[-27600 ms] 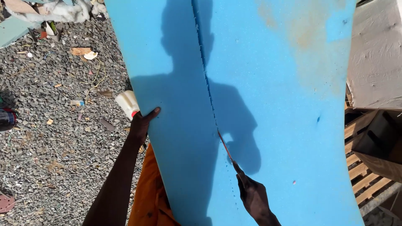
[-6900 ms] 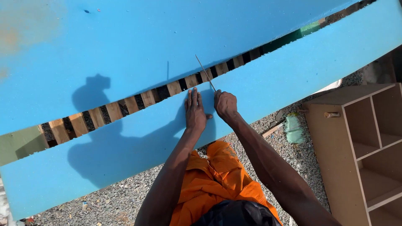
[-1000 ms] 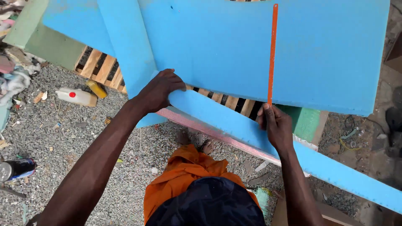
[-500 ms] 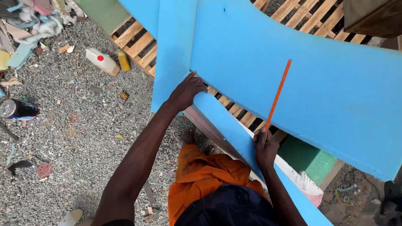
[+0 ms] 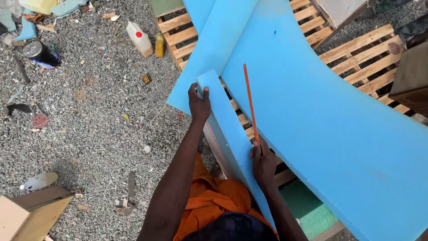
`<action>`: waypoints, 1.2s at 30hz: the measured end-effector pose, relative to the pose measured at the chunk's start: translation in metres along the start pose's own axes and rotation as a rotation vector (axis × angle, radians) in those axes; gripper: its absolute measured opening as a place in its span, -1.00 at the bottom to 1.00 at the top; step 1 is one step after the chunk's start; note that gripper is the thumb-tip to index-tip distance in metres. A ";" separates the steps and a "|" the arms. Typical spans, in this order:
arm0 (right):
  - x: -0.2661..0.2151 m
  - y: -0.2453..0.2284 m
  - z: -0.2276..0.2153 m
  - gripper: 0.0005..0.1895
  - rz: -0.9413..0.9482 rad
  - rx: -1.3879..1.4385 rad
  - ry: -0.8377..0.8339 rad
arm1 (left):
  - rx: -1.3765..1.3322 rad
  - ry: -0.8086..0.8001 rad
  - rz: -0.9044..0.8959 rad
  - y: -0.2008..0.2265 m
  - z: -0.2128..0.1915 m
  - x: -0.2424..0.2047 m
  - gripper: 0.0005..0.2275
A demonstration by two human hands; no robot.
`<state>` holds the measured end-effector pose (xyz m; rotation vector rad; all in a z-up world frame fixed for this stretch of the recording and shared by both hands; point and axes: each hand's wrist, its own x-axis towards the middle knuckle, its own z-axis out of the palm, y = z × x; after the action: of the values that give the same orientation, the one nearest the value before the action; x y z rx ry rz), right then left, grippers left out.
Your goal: Cutting a large piece of blue upholstery foam with a knife and using a stick for marking or guiding.
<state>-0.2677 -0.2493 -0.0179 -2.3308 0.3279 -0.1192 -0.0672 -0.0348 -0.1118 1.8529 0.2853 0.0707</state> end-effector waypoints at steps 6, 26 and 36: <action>0.068 -0.068 0.028 -0.75 -0.298 -0.347 -0.169 | -0.075 0.178 0.037 0.026 0.006 -0.015 -0.53; 0.137 -0.073 0.071 -0.56 -0.598 -0.962 -0.307 | 0.034 0.227 0.073 0.030 0.023 -0.029 -0.54; 0.104 -0.067 0.054 -0.69 -0.608 -0.903 -0.267 | 0.335 0.304 0.388 0.064 -0.009 -0.028 -0.62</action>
<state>-0.1438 -0.1950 -0.0092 -3.2149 -0.5993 0.0681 -0.0861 -0.0500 -0.0460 2.2111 0.1476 0.6074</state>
